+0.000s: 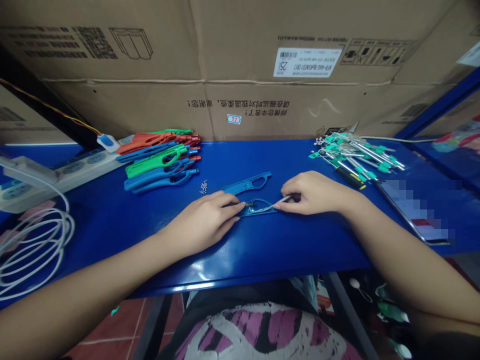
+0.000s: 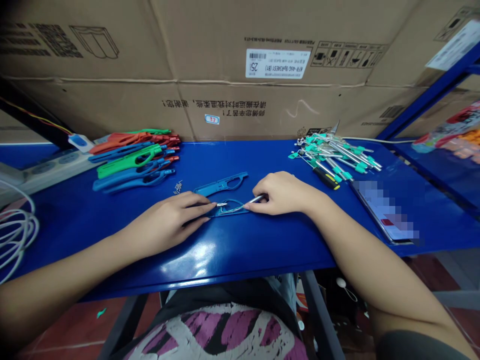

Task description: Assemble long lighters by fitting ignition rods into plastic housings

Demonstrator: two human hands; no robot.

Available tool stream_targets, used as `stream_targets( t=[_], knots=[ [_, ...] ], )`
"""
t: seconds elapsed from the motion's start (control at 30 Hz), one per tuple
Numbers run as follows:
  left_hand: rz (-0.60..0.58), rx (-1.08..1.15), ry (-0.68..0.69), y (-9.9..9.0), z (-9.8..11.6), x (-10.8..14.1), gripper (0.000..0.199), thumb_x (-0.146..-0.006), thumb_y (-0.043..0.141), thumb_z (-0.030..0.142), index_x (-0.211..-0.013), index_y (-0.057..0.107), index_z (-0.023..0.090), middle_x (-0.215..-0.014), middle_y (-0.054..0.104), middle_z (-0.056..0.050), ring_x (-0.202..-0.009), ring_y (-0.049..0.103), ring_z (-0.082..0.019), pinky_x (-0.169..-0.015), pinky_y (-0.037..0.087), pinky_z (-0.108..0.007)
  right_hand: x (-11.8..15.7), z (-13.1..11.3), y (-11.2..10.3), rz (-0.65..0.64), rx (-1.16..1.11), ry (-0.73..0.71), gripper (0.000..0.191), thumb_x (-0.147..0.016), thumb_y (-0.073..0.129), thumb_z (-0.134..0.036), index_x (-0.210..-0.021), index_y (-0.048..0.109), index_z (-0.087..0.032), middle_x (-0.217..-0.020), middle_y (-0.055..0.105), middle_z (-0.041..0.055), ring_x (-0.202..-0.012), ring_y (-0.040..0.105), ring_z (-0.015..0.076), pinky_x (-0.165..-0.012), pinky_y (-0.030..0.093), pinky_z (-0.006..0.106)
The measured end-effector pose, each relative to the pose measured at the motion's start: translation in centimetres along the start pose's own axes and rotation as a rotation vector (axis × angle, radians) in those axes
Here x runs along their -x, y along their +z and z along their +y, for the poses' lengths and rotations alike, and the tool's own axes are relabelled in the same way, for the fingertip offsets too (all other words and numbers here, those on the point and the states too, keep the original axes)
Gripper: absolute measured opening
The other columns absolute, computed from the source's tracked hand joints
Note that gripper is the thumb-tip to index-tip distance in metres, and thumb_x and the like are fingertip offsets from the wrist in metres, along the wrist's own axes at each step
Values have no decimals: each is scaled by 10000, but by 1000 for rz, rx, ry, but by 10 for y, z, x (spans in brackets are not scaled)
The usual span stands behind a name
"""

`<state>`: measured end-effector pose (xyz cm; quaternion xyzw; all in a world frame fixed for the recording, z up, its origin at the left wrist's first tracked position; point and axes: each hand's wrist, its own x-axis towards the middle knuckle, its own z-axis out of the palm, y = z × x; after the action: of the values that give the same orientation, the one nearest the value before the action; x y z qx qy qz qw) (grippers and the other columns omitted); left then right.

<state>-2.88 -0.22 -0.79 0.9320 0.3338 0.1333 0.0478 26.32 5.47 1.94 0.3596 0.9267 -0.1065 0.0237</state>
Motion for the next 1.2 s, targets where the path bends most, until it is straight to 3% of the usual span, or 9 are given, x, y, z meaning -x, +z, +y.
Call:
stream_targets(
  t=[0.33, 0.57, 0.8, 1.0, 1.2],
  knots=[
    [-47, -148, 37, -2, 8, -2, 336, -1023, 460, 199, -1259, 680, 105, -1138, 698, -138, -1030, 649, -279, -887, 592, -445, -1, -1, 4, -55, -102, -36, 531, -980, 464, -567, -615, 451, -182, -563, 488, -18, -538, 416, 103, -567, 219, 283],
    [-24, -79, 7, -2, 3, 0, 307, -1014, 480, 204, -1226, 689, 127, -1140, 689, -126, -1017, 651, -263, -883, 583, -422, 1, 0, -1, -72, -236, -30, 280, -1006, 447, -349, -782, 518, -196, -626, 513, -32, -559, 429, 109, -586, 261, 270],
    [-11, -55, 2, 2, -1, 1, 331, -1024, 456, 235, -1266, 662, 145, -1139, 681, -124, -1007, 646, -261, -882, 575, -425, 5, 6, -1, -73, -323, -87, 209, -970, 541, -328, -853, 622, -175, -896, 664, 49, -776, 559, 158, -691, 370, 278],
    [-22, 2, -9, 3, -2, 1, 335, -1017, 473, 220, -1287, 661, 158, -1151, 661, -122, -1026, 637, -259, -907, 561, -426, 7, 6, -3, -80, -249, -9, 199, -943, 619, -374, -872, 642, -191, -893, 675, 27, -752, 559, 151, -650, 354, 272],
    [-36, 13, -16, 3, 0, 1, 332, -1019, 471, 216, -1278, 668, 149, -1129, 643, -121, -1020, 616, -257, -907, 557, -425, 4, 1, -3, -44, -125, -63, 154, -961, 606, -291, -846, 653, -200, -934, 691, 28, -845, 587, 175, -695, 349, 289]
  ],
)
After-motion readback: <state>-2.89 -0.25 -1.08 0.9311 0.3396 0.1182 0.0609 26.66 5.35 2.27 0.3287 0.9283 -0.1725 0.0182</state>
